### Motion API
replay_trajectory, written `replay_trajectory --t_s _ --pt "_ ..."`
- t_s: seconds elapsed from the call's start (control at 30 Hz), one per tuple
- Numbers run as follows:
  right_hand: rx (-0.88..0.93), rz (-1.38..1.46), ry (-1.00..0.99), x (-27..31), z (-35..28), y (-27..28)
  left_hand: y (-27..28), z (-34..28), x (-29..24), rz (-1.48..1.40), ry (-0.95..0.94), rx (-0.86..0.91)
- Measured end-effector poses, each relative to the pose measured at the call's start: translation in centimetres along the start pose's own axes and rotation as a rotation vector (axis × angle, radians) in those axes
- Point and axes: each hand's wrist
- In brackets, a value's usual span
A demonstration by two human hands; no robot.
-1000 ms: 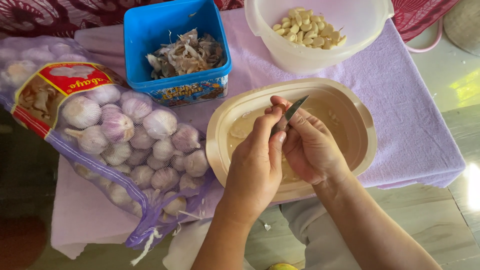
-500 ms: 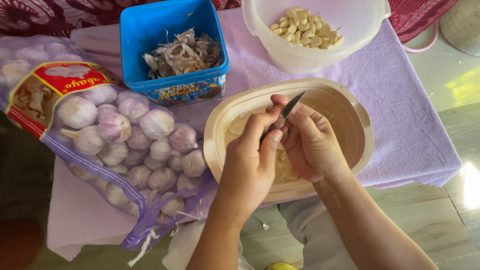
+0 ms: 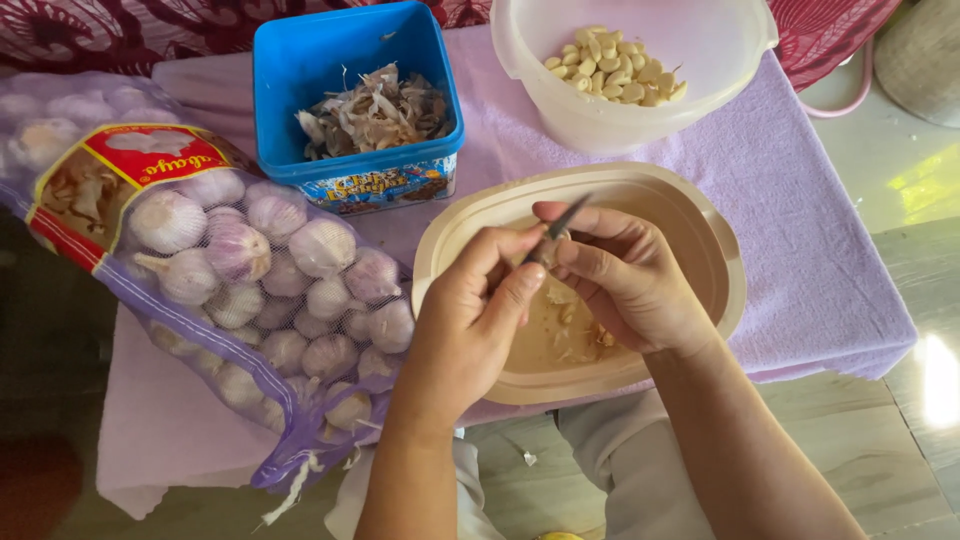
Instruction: Peeling individual garlic cloves using a small knife and sorting them into containers.
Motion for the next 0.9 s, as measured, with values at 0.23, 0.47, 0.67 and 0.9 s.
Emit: replay_trajectory --t_s 0.23,0.47,0.67,0.9 --pt "0.007 -0.033 -0.009 -0.5 -0.3 -0.7 1.3 0.3 0.4 -0.173 0.027 -0.309" --pt "-0.13 0.158 -0.002 -0.4 0.0 -0.2 -0.9 0.0 -0.4 0.012 0.014 -0.099" --pt "-0.154 0.21 0.008 -0.7 0.3 1.0 -1.7 -0.1 -1.2 0.062 -0.004 0.006" --pt "-0.136 0.198 0.049 -1.0 0.2 0.8 -2.2 0.0 -1.0 -0.019 -0.039 -0.005"
Point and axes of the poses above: each hand's wrist, its own z-axis towards the middle knuckle, its own y-axis out of the back of the hand, x = y × z, and after that the axes turned 8 degrees about -x, right-handed
